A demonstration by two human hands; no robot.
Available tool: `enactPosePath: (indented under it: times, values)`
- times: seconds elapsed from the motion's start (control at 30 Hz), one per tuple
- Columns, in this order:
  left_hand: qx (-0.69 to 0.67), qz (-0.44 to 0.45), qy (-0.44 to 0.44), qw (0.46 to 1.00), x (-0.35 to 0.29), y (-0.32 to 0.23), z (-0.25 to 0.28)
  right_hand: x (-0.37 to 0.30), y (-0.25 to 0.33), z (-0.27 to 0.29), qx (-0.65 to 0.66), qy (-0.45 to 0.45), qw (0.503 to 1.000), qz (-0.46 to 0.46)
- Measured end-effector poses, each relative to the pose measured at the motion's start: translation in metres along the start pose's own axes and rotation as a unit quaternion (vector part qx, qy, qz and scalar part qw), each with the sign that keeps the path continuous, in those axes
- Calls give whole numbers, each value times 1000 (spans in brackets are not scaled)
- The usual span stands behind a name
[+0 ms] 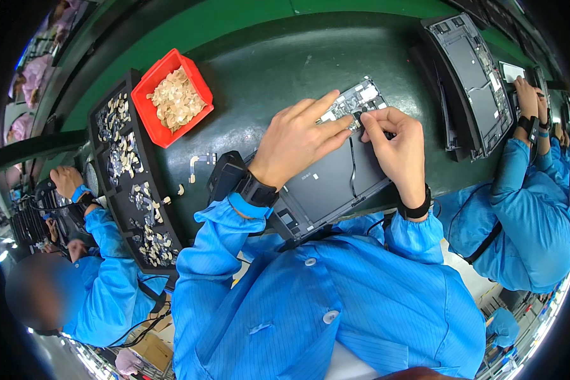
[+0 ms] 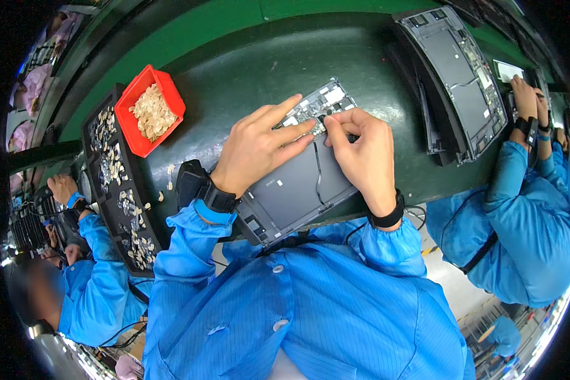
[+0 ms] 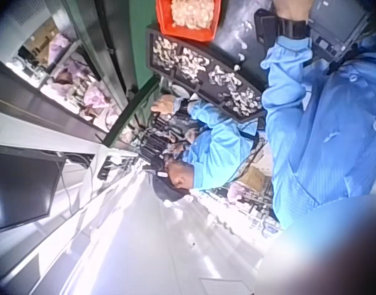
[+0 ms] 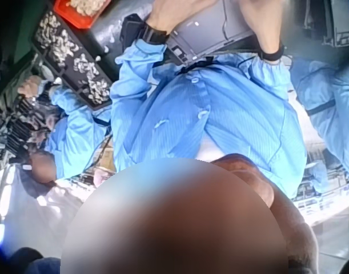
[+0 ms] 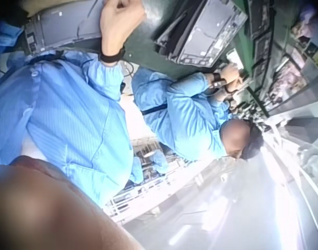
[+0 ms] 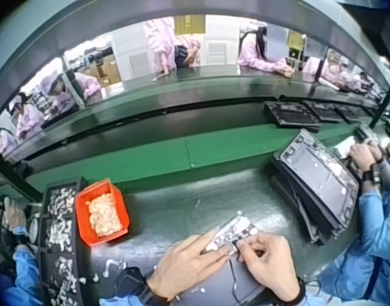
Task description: The recorder is connecting ribbon cables and placing internal components into electronic device housings on an assembly line.
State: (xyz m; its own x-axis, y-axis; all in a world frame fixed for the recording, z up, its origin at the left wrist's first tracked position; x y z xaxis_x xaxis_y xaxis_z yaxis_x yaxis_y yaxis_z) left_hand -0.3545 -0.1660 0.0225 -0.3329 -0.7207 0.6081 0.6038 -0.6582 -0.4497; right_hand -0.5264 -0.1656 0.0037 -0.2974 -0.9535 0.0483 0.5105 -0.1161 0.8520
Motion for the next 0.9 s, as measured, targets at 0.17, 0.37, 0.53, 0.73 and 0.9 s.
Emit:
enactPosePath:
  times: [0.17,0.37,0.53,0.73,0.9]
  values:
    - [-2,2,4,1000,0,1,-1,0,-1,0,-3,-2,1000,-10]
    - [-9,10,7,1000,0,2,-1,-1,-1,0,-1,1,1000,1]
    - [-10,11,9,1000,0,2,-2,-1,1,1,0,1,1000,3]
    - [-10,8,3,1000,0,2,-2,0,2,0,-13,-3,1000,11]
    - [-8,8,6,1000,0,2,-2,-1,5,-2,-17,-1,1000,16]
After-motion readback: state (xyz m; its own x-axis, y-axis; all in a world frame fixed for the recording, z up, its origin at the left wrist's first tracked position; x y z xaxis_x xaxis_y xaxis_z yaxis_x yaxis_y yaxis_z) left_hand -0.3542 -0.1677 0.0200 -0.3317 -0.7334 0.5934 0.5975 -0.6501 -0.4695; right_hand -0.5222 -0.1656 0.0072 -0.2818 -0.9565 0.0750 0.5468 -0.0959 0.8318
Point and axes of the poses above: each hand's wrist, its own x-axis towards the middle knuckle, its own z-axis out of the back of the hand, y = z × x, the point moved 9 cm from there along x, towards the middle knuckle, and after that the axes turned 14 degrees about -y, right-handed, at the moved point
